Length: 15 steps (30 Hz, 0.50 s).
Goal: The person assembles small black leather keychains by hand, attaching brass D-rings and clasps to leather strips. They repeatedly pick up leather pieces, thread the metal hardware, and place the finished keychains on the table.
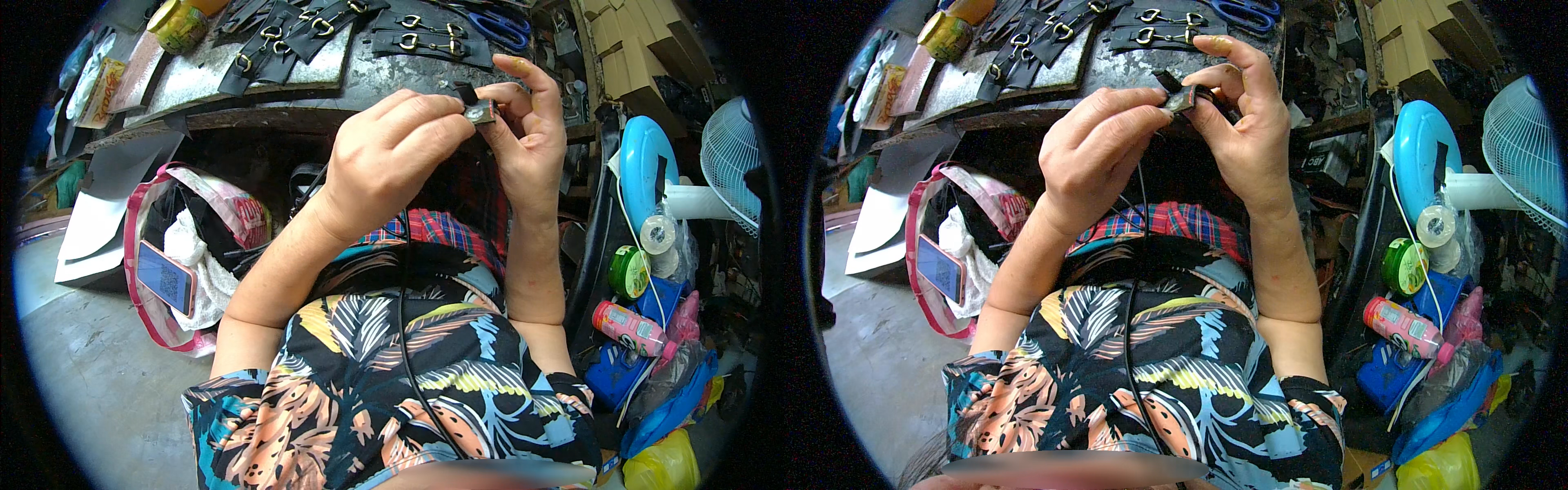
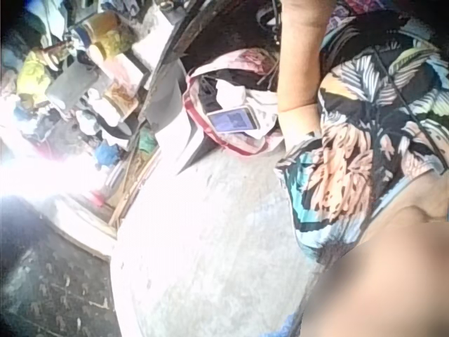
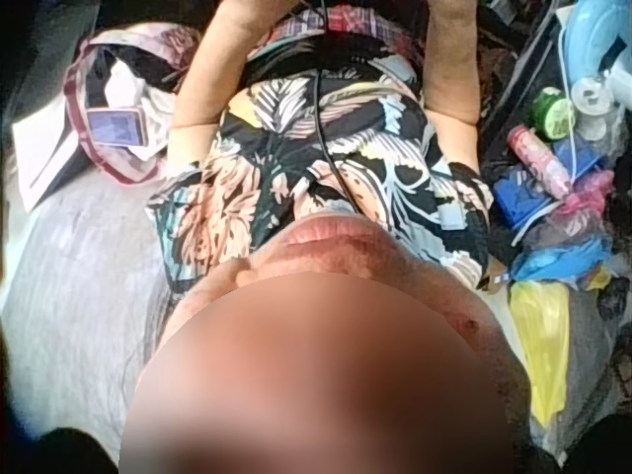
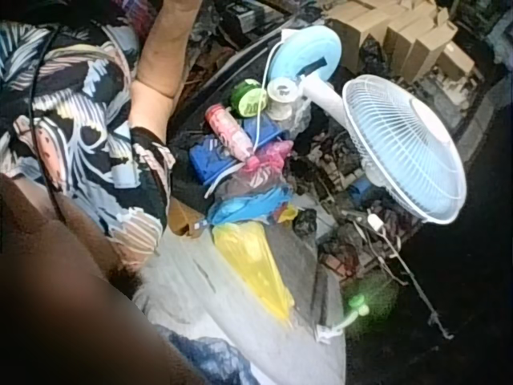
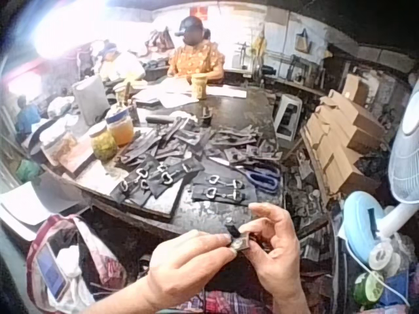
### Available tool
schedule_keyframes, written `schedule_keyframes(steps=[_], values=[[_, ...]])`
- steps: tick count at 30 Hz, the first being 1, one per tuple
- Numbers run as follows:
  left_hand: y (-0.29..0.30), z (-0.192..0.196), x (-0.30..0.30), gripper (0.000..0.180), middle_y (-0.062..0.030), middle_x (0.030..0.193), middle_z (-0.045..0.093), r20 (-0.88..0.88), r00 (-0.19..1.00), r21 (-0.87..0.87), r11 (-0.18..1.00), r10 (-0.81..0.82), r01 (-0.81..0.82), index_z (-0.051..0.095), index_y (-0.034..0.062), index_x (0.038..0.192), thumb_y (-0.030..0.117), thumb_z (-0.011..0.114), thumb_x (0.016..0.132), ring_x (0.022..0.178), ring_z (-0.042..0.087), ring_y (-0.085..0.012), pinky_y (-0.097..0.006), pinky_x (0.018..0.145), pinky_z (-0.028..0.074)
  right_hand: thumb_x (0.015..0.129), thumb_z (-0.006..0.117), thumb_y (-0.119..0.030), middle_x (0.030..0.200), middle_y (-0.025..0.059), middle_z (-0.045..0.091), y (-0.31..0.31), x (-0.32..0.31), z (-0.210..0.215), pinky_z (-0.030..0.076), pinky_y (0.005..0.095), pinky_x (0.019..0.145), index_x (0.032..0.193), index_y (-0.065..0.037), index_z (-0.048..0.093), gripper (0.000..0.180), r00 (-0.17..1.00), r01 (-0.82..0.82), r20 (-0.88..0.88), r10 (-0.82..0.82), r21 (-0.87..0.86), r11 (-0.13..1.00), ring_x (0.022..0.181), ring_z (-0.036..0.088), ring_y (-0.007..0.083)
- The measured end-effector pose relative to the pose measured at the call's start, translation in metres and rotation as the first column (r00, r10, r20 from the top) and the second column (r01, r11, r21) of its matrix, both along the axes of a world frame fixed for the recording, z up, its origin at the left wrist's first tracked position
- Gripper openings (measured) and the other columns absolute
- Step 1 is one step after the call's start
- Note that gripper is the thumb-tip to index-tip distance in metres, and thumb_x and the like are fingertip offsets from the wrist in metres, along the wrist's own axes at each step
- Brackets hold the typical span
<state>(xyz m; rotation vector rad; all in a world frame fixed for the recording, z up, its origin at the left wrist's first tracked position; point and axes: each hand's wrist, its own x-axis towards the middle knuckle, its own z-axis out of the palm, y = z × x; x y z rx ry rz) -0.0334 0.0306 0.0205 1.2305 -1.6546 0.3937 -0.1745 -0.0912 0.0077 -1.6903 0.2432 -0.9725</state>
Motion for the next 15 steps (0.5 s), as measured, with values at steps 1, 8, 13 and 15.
schedule_keyframes(steps=[1, 8, 13, 15], values=[[0.0000, -0.0003, -0.0001, 0.025, -0.0116, 0.097, 0.069, 0.011, 1.000, -0.001, 1.000, -0.007, 0.007, 0.068, 0.0022, 0.100, 0.002, 0.072, 0.075, 0.080, 0.068, -0.0271, -0.034, 0.066, 0.057, 0.089, 0.070, 0.005, 0.106, 0.0060, 0.069, -0.0001, 0.0000, -0.0005, 0.052, 0.0242, 0.087, 0.137, -0.003, 0.050, 0.053, 1.000, -0.012, 0.004, 0.012, 0.019, 1.000, 0.094, 0.065, 0.0091], [-0.0017, -0.0024, -0.0039, 0.026, -0.0113, 0.097, 0.068, -0.127, 0.992, 0.021, 1.000, 0.009, -0.006, 0.068, 0.0023, 0.100, 0.002, 0.073, 0.074, 0.078, 0.068, -0.0273, -0.034, 0.067, 0.057, 0.089, 0.071, 0.004, 0.105, 0.0059, 0.068, 0.0018, -0.0004, 0.0018, 0.052, 0.0236, 0.085, 0.138, -0.004, 0.049, 0.055, 0.999, -0.031, -0.026, 0.034, 0.080, 0.996, 0.094, 0.065, 0.0093], [0.0017, -0.0007, -0.0042, 0.023, -0.0142, 0.099, 0.069, -0.140, 0.990, 0.060, 0.998, 0.015, -0.006, 0.070, 0.0009, 0.099, -0.003, 0.072, 0.077, 0.084, 0.070, -0.0279, -0.034, 0.071, 0.058, 0.089, 0.072, 0.003, 0.108, 0.0061, 0.068, 0.0023, -0.0006, 0.0005, 0.051, 0.0234, 0.085, 0.138, -0.004, 0.049, 0.055, 0.999, -0.038, -0.013, 0.039, 0.091, 0.995, 0.096, 0.064, 0.0089], [0.0029, -0.0002, -0.0042, 0.025, -0.0127, 0.099, 0.066, -0.016, 1.000, 0.024, 1.000, 0.006, -0.005, 0.068, 0.0016, 0.099, 0.004, 0.071, 0.074, 0.079, 0.067, -0.0275, -0.034, 0.067, 0.057, 0.089, 0.072, 0.002, 0.109, 0.0060, 0.067, 0.0009, -0.0002, -0.0019, 0.051, 0.0230, 0.085, 0.138, -0.004, 0.049, 0.055, 0.998, -0.063, 0.010, 0.062, 0.112, 0.992, 0.097, 0.063, 0.0086]])
